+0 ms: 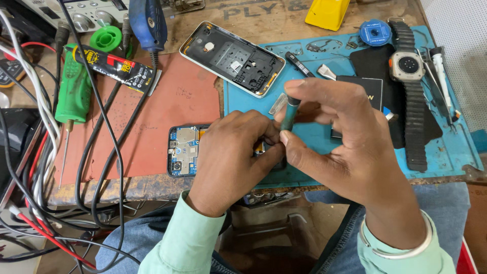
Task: The person uses a blue plastic pry tool and a green screwdriver to remove screws and pry open the back cover of a disassembled smartphone. The person then uses tweezers to lift and remove the back cover from the phone chassis.
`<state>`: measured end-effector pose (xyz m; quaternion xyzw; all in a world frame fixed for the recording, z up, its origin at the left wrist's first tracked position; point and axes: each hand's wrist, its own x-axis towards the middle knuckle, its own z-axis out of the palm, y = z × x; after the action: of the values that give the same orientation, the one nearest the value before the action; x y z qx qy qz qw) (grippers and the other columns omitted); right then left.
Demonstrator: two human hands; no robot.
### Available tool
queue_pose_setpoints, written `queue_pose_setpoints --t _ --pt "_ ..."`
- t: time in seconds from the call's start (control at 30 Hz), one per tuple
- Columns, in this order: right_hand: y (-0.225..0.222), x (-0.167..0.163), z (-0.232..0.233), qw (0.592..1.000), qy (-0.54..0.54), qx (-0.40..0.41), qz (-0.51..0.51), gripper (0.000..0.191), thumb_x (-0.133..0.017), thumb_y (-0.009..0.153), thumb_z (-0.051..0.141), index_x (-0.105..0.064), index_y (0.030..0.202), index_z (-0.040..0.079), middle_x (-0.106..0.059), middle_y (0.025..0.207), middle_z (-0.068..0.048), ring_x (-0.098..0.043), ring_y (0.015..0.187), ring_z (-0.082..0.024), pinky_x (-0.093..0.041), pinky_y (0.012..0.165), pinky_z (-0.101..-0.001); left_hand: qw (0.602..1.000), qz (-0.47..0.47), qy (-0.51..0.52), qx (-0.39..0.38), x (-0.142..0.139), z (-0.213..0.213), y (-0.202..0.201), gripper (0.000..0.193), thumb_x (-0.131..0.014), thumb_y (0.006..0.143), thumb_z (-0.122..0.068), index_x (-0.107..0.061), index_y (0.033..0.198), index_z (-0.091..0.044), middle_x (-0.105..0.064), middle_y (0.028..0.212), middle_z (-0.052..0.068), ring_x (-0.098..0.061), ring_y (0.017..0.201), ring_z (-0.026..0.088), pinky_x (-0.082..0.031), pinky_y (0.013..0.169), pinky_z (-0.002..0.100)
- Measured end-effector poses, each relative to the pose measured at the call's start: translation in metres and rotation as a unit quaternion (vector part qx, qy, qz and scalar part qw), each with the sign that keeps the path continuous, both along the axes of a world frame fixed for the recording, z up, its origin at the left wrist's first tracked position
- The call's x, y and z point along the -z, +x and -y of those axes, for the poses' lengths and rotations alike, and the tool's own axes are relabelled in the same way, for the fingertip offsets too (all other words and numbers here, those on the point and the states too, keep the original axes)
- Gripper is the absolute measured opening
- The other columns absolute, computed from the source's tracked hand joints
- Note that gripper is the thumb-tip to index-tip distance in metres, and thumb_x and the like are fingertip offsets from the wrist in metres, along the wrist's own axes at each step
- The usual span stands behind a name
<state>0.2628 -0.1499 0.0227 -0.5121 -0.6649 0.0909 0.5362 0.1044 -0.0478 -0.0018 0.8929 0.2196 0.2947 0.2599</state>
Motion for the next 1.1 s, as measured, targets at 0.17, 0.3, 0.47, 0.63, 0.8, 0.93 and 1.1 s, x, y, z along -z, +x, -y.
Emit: queue_pose_setpoints --t 0.17,0.3,0.47,0.63,0.8,0.93,1.1 --pt "0.001 0.005 -0.001 0.994 0.024 0.098 0.052 0.060 -0.092 0.084 0.011 -0.053 0.128 0.000 -0.069 0.108 -0.012 -0.071 0.093 -0.017 -0.059 0.079 -0.0308 0.999 0.013 -0.017 0.025 -0.004 0.000 -0.002 0.025 -0.082 0.078 -0.023 -0.072 0.096 -0.009 -0.069 0.087 0.005 -0.063 0.079 0.027 -0.047 0.069 0.041" --pt "0.000 0.004 0.000 0.996 0.040 0.074 0.028 0.050 -0.085 0.089 0.004 -0.055 0.129 0.000 -0.070 0.113 -0.014 -0.073 0.095 -0.016 -0.064 0.079 -0.0264 0.973 0.093 -0.177 0.113 -0.006 -0.005 -0.009 0.030 -0.078 0.091 -0.018 -0.071 0.116 -0.004 -0.072 0.109 0.006 -0.071 0.090 0.020 -0.057 0.077 0.031" --pt "0.001 -0.006 0.005 0.999 -0.002 0.034 0.008 0.046 -0.079 0.092 -0.002 -0.056 0.132 0.000 -0.073 0.110 -0.012 -0.076 0.100 -0.018 -0.067 0.087 -0.0297 0.977 0.087 -0.162 0.105 -0.002 -0.005 -0.007 0.022 -0.076 0.094 -0.013 -0.073 0.113 -0.004 -0.072 0.114 0.008 -0.074 0.091 0.020 -0.058 0.077 0.030" --pt "-0.002 -0.007 0.004 0.999 -0.035 0.006 -0.033 0.047 -0.074 0.091 -0.001 -0.052 0.133 -0.001 -0.074 0.109 -0.012 -0.076 0.103 -0.019 -0.065 0.089 -0.0316 0.990 0.046 -0.097 0.086 -0.004 -0.005 -0.006 0.020 -0.076 0.090 -0.015 -0.073 0.107 -0.005 -0.071 0.102 0.008 -0.070 0.086 0.027 -0.053 0.071 0.036" --pt "-0.007 0.003 -0.003 0.996 0.048 0.036 0.058 0.062 -0.086 0.081 0.012 -0.049 0.129 0.000 -0.065 0.121 -0.018 -0.071 0.108 -0.025 -0.059 0.094 -0.0356 0.999 0.028 -0.021 0.023 -0.006 0.001 -0.004 0.018 -0.080 0.081 -0.018 -0.071 0.091 -0.007 -0.071 0.090 0.005 -0.068 0.084 0.028 -0.049 0.069 0.041" --pt "-0.004 0.008 -0.003 0.997 0.026 0.064 0.039 0.069 -0.094 0.079 0.014 -0.053 0.132 0.001 -0.068 0.113 -0.012 -0.066 0.090 -0.020 -0.057 0.080 -0.0324 0.999 0.040 -0.017 0.002 -0.006 0.005 -0.002 0.015 -0.078 0.080 -0.018 -0.073 0.092 -0.010 -0.072 0.088 0.002 -0.069 0.081 0.026 -0.048 0.066 0.041" --pt "-0.004 0.005 0.001 0.999 -0.002 0.054 -0.001 0.051 -0.084 0.086 0.003 -0.054 0.127 0.001 -0.069 0.117 -0.015 -0.071 0.091 -0.017 -0.059 0.074 -0.0283 0.999 0.037 -0.015 -0.036 -0.005 0.009 0.001 0.016 -0.079 0.077 -0.019 -0.076 0.092 -0.013 -0.070 0.080 0.001 -0.067 0.069 0.023 -0.045 0.062 0.041"
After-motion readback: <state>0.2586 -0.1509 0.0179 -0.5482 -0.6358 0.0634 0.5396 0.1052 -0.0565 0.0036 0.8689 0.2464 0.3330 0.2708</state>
